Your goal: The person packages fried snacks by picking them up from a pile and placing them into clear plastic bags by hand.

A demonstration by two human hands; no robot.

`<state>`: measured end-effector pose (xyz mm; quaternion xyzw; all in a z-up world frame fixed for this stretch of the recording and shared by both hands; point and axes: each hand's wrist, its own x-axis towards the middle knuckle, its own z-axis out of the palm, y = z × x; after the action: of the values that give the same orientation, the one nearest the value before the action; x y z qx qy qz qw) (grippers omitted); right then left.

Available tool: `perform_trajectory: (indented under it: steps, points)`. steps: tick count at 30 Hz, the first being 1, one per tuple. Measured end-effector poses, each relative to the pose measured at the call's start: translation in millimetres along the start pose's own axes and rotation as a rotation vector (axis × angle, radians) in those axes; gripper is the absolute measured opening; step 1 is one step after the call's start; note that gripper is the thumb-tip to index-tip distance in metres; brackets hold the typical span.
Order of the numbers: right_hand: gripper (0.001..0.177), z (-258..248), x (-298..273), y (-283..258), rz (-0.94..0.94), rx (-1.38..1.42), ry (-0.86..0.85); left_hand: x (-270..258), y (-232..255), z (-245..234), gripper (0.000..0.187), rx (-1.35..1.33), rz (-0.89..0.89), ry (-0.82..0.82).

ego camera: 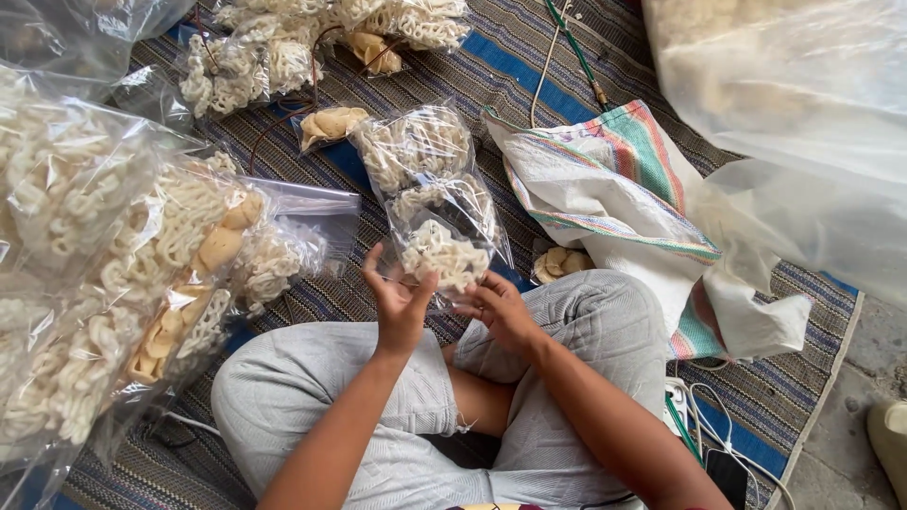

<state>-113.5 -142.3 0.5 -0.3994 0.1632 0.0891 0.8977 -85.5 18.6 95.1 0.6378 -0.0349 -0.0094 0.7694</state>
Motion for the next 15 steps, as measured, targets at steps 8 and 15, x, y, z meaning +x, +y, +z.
perform_trajectory:
  steps: [8, 15]
  points:
    - [0.016, -35, 15, -8, -0.205, -0.041, 0.102, 22, 19, -48, 0.049, 0.043, -0.220, -0.174]
    - [0.029, -9, -7, -25, -0.084, -0.318, -0.007, 29, 33, -53, 0.078, 0.527, -0.410, -0.170]
